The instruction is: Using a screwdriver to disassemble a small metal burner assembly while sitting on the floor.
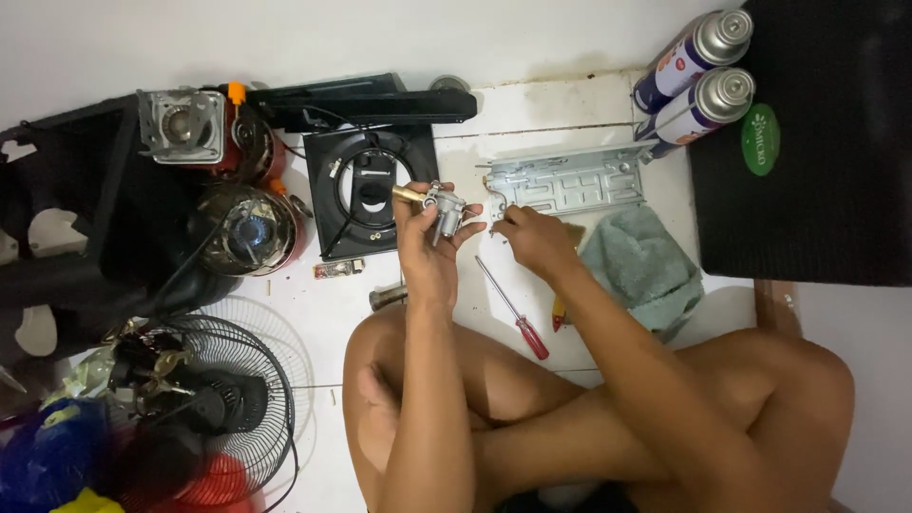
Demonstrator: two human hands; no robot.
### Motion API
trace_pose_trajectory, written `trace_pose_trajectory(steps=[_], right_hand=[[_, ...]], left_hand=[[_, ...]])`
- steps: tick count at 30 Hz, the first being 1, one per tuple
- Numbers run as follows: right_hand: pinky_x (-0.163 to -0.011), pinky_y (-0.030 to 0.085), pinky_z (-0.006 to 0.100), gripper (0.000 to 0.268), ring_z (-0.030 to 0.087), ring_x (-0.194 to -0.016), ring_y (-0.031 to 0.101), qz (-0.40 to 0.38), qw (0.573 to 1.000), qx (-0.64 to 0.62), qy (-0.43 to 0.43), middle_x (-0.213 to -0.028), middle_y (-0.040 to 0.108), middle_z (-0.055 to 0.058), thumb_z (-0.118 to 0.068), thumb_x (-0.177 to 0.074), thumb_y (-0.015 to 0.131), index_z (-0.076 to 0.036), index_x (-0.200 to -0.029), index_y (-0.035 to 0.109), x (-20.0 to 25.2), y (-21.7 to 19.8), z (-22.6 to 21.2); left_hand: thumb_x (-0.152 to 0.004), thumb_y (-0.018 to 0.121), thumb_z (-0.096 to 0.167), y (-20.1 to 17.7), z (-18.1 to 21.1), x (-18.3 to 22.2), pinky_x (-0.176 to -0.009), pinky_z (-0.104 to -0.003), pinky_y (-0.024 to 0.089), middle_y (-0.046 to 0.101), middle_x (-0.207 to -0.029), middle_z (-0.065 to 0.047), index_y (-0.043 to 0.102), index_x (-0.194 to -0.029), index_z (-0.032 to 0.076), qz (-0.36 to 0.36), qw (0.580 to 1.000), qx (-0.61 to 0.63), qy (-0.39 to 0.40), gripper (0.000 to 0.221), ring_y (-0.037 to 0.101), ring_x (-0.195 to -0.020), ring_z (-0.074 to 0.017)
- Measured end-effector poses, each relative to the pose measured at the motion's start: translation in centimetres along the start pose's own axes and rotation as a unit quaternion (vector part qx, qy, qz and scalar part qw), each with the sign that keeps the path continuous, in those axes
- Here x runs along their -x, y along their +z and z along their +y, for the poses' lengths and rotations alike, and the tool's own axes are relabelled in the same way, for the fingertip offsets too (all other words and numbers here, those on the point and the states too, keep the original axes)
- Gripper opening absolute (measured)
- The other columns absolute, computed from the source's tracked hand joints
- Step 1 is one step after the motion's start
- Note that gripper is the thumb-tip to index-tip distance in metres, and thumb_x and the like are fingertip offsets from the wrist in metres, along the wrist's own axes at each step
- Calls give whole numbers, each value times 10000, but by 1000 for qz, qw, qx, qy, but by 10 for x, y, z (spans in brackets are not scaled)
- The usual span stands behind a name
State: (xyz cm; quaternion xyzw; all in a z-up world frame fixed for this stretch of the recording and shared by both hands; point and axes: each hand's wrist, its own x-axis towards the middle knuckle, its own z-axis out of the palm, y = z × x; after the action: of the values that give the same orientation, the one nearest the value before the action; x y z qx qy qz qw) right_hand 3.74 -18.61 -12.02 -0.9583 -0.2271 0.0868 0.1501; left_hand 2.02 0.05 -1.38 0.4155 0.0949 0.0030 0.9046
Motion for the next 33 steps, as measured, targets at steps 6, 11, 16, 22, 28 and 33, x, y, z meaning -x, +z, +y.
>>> trace_pose_trajectory(steps=[6, 11, 16, 22, 28, 33], right_hand=[[-684, 565, 377, 232, 239, -926, 642, 15, 999, 13, -33, -1059, 641, 79, -119, -1081, 490, -92, -1096, 720, 4, -7, -7], [-662, 555, 348, 225, 205, -906, 637, 32, 998, 35, -48, -1043, 642, 52, -152, -1090, 505, -126, -1059, 727, 11, 4, 1], [-646, 546, 344, 217, 202, -907, 641, 64, 994, 57, -63, -1044, 657, 29, -152, -1090, 521, -152, -1024, 728, 21, -1, -4], [-649, 518, 337, 178, 166, -909, 641, 90, 994, 52, -40, -1046, 679, 2, -193, -1075, 588, -168, -1002, 747, 28, -3, -7], [-744, 559, 325, 84, 201, -860, 704, 130, 974, -183, 12, -993, 762, 19, -177, -1000, 731, -171, -965, 807, 38, 5, 8], [-764, 543, 347, 62, 207, -816, 742, 151, 962, -216, 66, -965, 794, 20, -164, -947, 785, -210, -943, 826, 44, 6, 6]], left_hand=[[-935, 540, 293, 0, 1, 0, -791, -445, 666, 522, -1222, -107, 388, -1260, 186, -1, 1000, -5, 3, 374, 721, -943, -321], [-936, 544, 294, -1, 2, 0, -786, -444, 667, 521, -1226, -113, 386, -1261, 183, -4, 1000, -7, 6, 378, 723, -932, -319], [-942, 541, 298, 1, 2, 4, -793, -437, 667, 518, -1233, -110, 388, -1257, 185, -8, 1000, -10, 9, 368, 722, -933, -316], [-937, 552, 317, -3, 0, 4, -805, -436, 667, 529, -1228, -103, 403, -1256, 193, -3, 1000, -7, 14, 373, 725, -942, -314], [-939, 552, 319, -1, -2, 9, -793, -421, 669, 529, -1227, -99, 404, -1254, 198, -9, 1000, -10, 12, 369, 727, -925, -307], [-942, 559, 358, -5, -10, 9, -788, -413, 674, 534, -1227, -91, 410, -1254, 211, -11, 1000, 0, 10, 376, 728, -919, -308]])
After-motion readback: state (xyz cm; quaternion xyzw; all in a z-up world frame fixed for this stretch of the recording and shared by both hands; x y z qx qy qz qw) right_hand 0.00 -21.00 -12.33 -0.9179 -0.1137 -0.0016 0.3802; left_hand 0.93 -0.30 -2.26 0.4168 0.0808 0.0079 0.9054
